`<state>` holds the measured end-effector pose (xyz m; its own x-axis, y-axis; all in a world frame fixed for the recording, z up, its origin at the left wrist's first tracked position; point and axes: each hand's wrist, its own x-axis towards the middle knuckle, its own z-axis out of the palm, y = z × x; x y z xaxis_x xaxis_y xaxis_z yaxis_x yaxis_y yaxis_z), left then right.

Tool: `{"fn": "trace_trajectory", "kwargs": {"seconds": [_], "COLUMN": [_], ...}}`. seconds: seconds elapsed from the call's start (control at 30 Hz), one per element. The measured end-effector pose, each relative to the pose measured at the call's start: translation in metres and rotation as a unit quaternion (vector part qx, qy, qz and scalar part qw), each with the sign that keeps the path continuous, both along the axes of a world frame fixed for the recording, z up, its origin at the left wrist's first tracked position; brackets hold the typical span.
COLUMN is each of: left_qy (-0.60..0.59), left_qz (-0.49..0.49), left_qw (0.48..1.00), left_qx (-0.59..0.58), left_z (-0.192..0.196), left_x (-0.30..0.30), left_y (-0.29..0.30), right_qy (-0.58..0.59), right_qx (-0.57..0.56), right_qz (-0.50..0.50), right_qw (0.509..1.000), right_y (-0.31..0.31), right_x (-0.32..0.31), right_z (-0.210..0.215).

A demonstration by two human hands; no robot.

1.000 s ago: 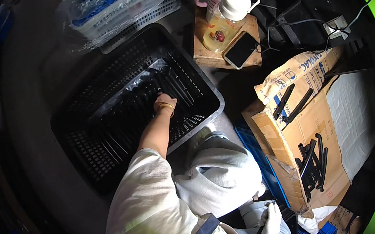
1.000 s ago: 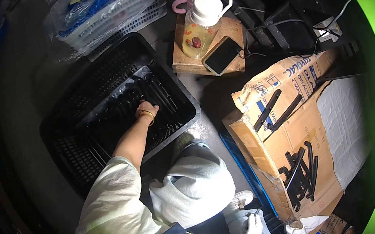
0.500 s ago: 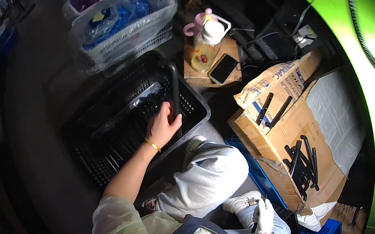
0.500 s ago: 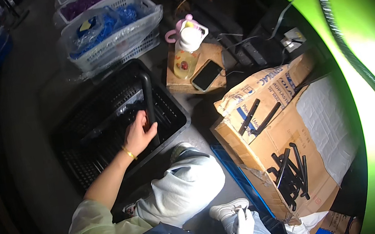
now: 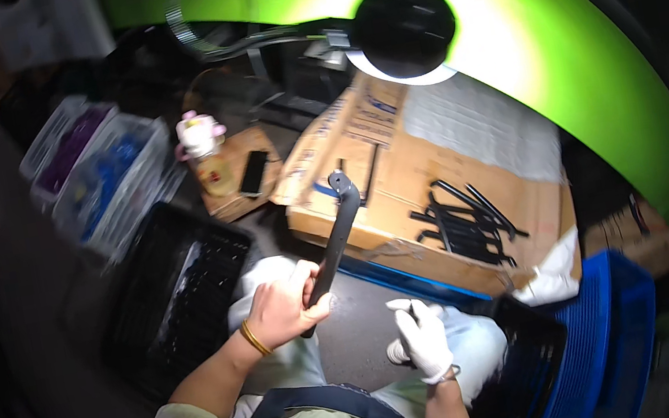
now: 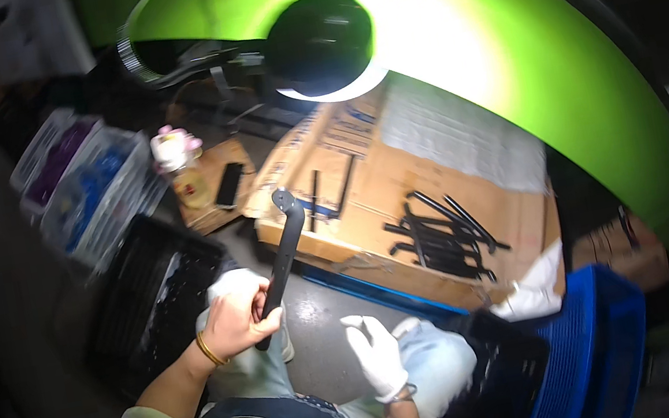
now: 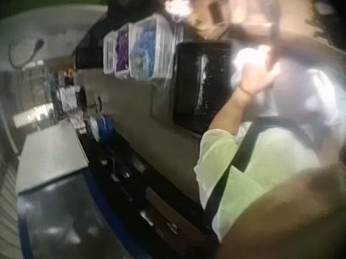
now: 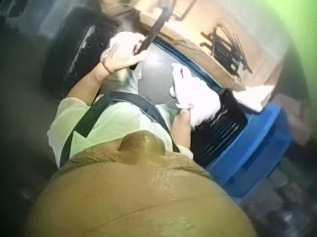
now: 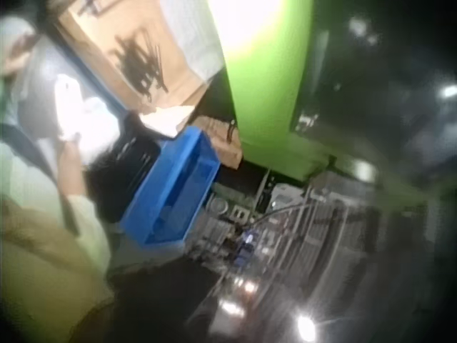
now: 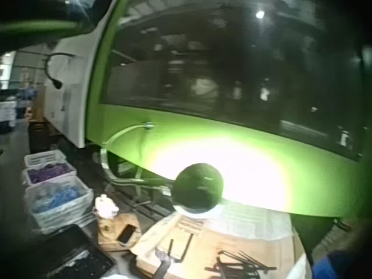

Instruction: Assembling plastic end caps onto black metal handle pipes.

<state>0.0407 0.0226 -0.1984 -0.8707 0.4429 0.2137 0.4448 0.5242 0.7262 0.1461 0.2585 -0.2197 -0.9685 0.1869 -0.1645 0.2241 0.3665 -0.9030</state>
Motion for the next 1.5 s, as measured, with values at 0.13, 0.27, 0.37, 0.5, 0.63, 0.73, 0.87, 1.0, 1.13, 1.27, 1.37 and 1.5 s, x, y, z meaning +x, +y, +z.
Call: {"fn": "trace_trajectory", "kwargs": {"seconds": [0.13, 0.27, 0.37, 0.5, 0.63, 0.73, 0.87, 1.0, 1.13, 1.27, 1.37, 1.5], "left_qy": [-0.045, -0.034, -0.036, -0.063, -0.098, -0.095, -0.208, -0.025, 0.052, 0.086, 0.091, 0.095], "left_qz": [-0.143, -0.257, -0.295, -0.323, -0.339, -0.359, -0.371, -0.470, -0.443, -0.433, -0.419, -0.407], "left_qw": [0.988, 0.966, 0.955, 0.943, 0.933, 0.926, 0.903, 0.882, 0.894, 0.897, 0.902, 0.906], "left_qx": [-0.026, -0.009, -0.014, -0.053, -0.072, -0.064, 0.052, -0.014, -0.047, 0.006, 0.038, 0.067], "left_z": [0.002, -0.002, -0.004, -0.004, -0.012, -0.021, -0.040, -0.056, -0.092, -0.117, -0.131, -0.137], "left_x": [0.029, 0.049, 0.055, 0.062, 0.063, 0.065, 0.072, 0.092, 0.117, 0.116, 0.116, 0.116], "left_y": [0.069, 0.121, 0.146, 0.166, 0.176, 0.187, 0.207, 0.232, 0.235, 0.236, 0.235, 0.238], "right_qy": [0.071, 0.120, 0.112, 0.122, 0.124, 0.135, 0.143, 0.157, 0.117, 0.052, 0.046, 0.042], "right_qx": [-0.105, -0.175, -0.196, -0.232, -0.191, -0.135, -0.119, -0.198, -0.059, 0.004, -0.008, -0.015], "right_qz": [-0.086, -0.178, -0.218, -0.248, -0.259, -0.272, -0.386, -0.597, -0.627, -0.624, -0.626, -0.629], "right_qw": [0.988, 0.961, 0.950, 0.933, 0.939, 0.943, 0.904, 0.762, 0.768, 0.779, 0.778, 0.777], "right_y": [0.007, 0.025, 0.043, 0.058, 0.065, 0.075, 0.123, 0.201, 0.228, 0.228, 0.231, 0.247], "right_x": [0.012, 0.029, 0.045, 0.058, 0.064, 0.069, 0.088, 0.140, 0.178, 0.186, 0.182, 0.184], "right_z": [0.007, -0.008, -0.009, -0.011, -0.014, -0.015, -0.003, 0.000, -0.032, -0.042, -0.049, -0.078]}}
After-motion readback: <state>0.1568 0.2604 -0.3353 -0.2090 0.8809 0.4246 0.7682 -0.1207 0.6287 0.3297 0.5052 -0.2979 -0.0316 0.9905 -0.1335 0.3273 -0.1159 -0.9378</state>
